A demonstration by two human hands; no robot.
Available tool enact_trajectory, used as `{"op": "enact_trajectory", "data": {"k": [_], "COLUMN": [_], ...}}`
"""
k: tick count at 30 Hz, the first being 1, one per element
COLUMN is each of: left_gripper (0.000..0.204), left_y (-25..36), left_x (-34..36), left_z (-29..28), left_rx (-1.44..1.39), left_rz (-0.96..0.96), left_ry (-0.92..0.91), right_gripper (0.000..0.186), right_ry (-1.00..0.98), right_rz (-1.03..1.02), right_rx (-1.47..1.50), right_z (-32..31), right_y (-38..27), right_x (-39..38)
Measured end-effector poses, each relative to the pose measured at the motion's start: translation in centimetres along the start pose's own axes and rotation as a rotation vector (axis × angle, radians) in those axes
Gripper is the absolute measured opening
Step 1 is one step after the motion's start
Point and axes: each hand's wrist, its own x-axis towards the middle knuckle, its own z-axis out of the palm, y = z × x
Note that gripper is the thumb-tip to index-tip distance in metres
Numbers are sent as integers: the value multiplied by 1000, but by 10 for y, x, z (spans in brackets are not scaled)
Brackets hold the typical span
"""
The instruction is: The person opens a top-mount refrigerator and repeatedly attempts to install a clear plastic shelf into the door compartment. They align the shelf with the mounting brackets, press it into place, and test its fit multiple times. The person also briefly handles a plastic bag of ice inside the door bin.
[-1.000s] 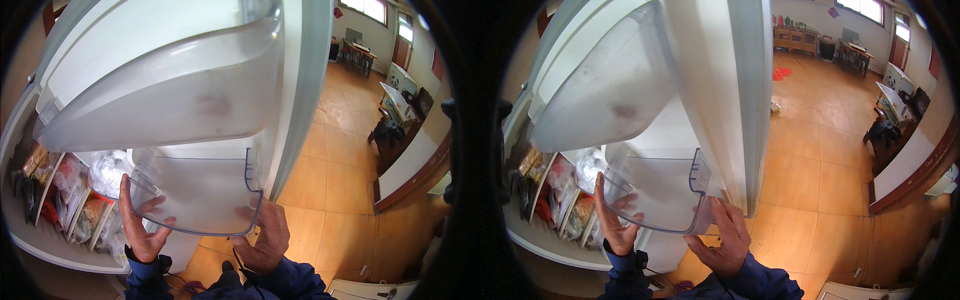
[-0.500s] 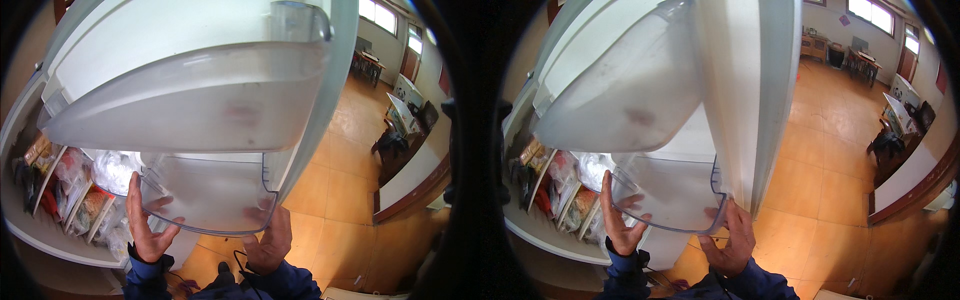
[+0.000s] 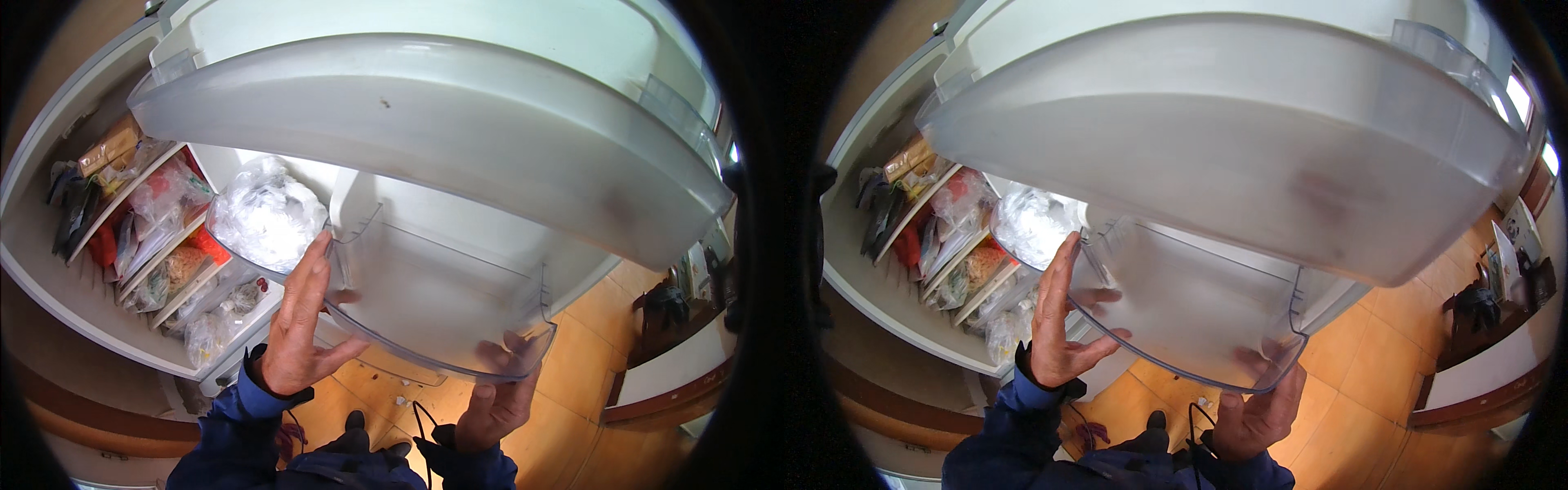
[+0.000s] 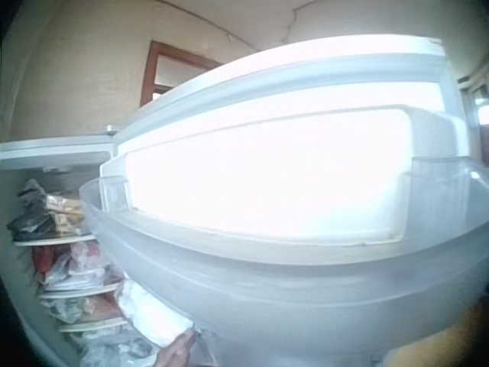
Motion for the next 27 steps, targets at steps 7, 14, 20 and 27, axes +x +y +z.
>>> {"op": "enact_trajectory", "data": {"k": [7,14,20,27], "left_gripper": [124,125,127,126], "left_y": [0,-1,0,2], "left_x": [-4,0,7,6], "left_z": [3,1,-3,-6], "left_rx": [5,42,9,-53], "left_rz": [1,-16,28,-15], "left_ry": [-5,-6,-12,-9], "right_gripper": [63,66,87,80], "right_ry": [-19,-95,-57,-35], "right_rz": [15,-46,58,-20], "right_rx": [-37,-211,-2,-17], "right_z": [-5,-11,-3,-2], "right_y": [-2,2,3,0], "right_x": [1,2,-3,-3]}}
